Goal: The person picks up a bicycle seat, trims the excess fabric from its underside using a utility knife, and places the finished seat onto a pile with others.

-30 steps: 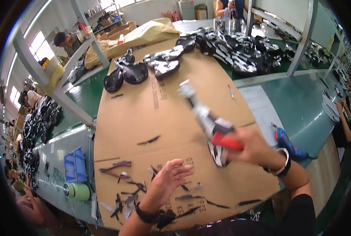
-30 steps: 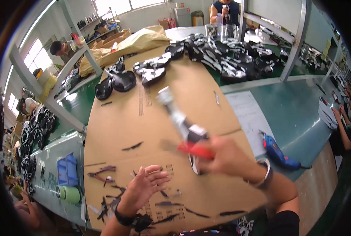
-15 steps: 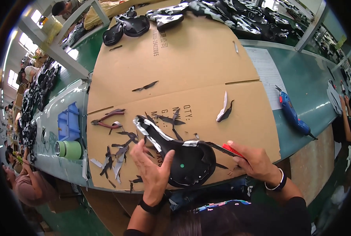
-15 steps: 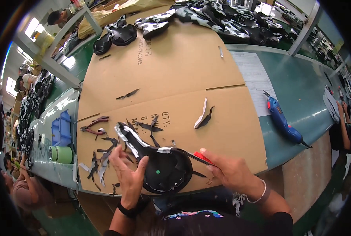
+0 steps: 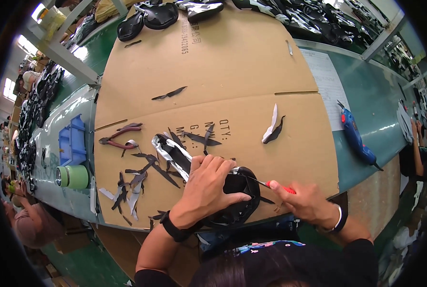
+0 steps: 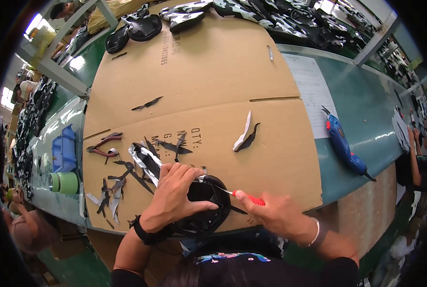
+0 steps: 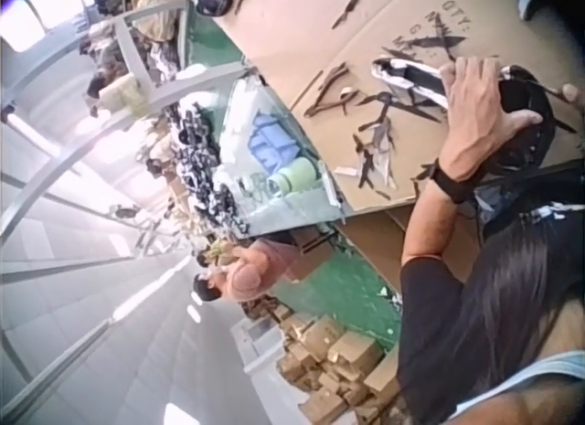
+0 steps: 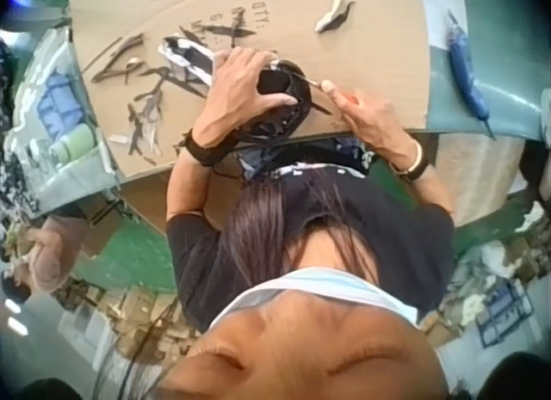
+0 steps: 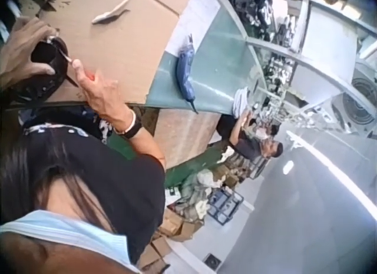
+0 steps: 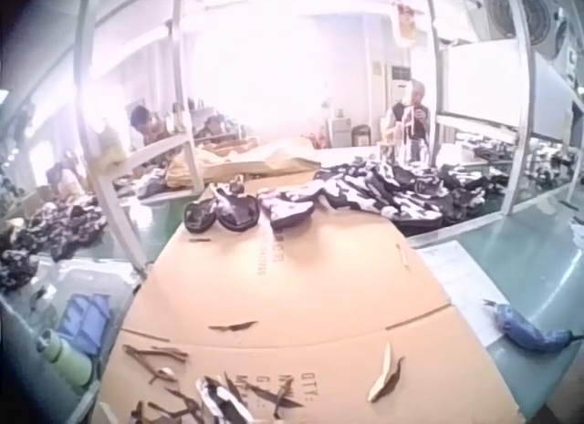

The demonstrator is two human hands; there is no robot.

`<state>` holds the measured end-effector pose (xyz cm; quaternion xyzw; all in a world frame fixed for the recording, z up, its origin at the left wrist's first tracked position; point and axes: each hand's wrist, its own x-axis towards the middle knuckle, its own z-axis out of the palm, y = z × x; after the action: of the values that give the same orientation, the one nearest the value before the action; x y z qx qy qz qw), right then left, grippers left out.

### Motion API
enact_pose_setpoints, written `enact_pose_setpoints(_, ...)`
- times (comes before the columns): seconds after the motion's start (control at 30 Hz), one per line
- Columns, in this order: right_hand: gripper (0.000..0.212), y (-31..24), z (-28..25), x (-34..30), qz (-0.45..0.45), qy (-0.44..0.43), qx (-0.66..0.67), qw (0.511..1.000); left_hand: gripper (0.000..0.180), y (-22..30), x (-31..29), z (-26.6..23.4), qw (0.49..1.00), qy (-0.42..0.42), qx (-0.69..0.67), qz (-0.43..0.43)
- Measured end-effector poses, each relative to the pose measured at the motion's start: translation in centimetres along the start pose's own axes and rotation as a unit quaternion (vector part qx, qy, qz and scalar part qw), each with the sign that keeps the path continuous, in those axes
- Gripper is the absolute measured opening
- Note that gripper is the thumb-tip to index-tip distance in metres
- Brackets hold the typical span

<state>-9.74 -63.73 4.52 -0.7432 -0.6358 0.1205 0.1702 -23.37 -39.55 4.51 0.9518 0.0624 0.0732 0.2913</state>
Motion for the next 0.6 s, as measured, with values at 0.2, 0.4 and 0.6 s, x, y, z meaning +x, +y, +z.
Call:
enact_pose_setpoints(0.2, 0.070, -5.5, 4.3, -3.9, 0.156, 0.088, 0.143, 0.973, 0.069, 0.4, -0.1, 0.3, 1.000, 0.026, -0.006, 0.005)
enact_pose_setpoints(0.4, 0.065, -4.4, 1.2, -1.1, 0.138, 0.230, 0.250, 0.930, 0.062, 3.9, -1.6, -0.5, 0.995, 0.030, 0.073, -0.068)
enact_pose_setpoints(0.6, 0.060, -4.0, 1.0, 6.3, 0.073, 0.222, 0.240, 0.942, 0.058, 5.5, -2.3, 0.0, 0.990, 0.068, 0.103, -0.070)
